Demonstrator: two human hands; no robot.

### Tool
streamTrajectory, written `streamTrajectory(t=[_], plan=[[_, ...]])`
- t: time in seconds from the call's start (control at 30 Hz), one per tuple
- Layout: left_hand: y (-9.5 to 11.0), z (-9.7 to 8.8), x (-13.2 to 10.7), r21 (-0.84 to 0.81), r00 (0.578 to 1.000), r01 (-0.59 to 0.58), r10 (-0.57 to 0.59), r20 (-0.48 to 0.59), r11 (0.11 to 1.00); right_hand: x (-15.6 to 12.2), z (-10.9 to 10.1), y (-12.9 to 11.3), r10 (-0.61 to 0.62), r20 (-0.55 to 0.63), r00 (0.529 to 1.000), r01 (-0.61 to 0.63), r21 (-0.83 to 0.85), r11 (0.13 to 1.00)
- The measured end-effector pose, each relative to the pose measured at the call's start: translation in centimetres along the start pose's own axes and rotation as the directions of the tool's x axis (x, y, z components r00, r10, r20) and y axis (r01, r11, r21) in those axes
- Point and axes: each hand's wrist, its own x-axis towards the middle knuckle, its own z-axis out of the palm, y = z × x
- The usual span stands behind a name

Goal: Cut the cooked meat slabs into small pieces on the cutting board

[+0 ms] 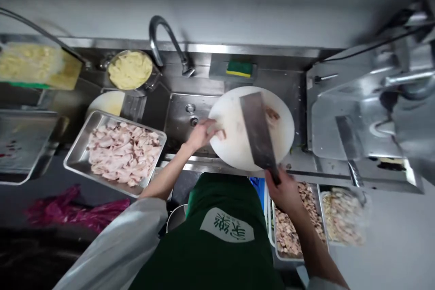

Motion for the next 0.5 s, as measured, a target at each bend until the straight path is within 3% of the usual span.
streamTrajectory(t=[0.07, 0.13, 0.2, 0.3, 0.4, 0.5], plan=[[3.8, 4.4, 3.9, 0.061, 0.986, -0.016, 0.006, 0.166, 0.998, -3.6, -2.5, 4.9, 0.214, -0.128, 0.968, -0.215, 0.006, 0.977], [5.9, 7.7, 6.1, 0.168, 0.966, 0.025, -0.067, 0.249, 0.985, -7.4, -3.9, 8.7, 0.434, -0.189, 0.881, -0.424, 0.091, 0.901], [7.2, 9.8, 7.3, 0.264, 0.949, 0.063, -0.14, 0.283, 0.962, -10.9, -4.7, 11.4, 0.607, -0.179, 0.774, -0.57, 0.219, 0.792], [8.8, 11.6, 8.4, 0.35, 0.938, 0.079, -0.188, 0.291, 0.933, -14.8, -5.9, 14.3, 0.727, -0.15, 0.67, -0.645, 0.367, 0.67], [10.9, 13.5, 8.7, 0.441, 0.941, 0.105, -0.233, 0.247, 0.891, -17.6, -7.3, 17.1, 0.758, -0.178, 0.628, -0.648, 0.42, 0.635], [13.7, 16.3, 7.8, 0.398, 0.937, 0.028, -0.163, 0.309, 0.917, -19.8, -7.9, 19.6, 0.796, -0.191, 0.574, -0.676, 0.439, 0.592]])
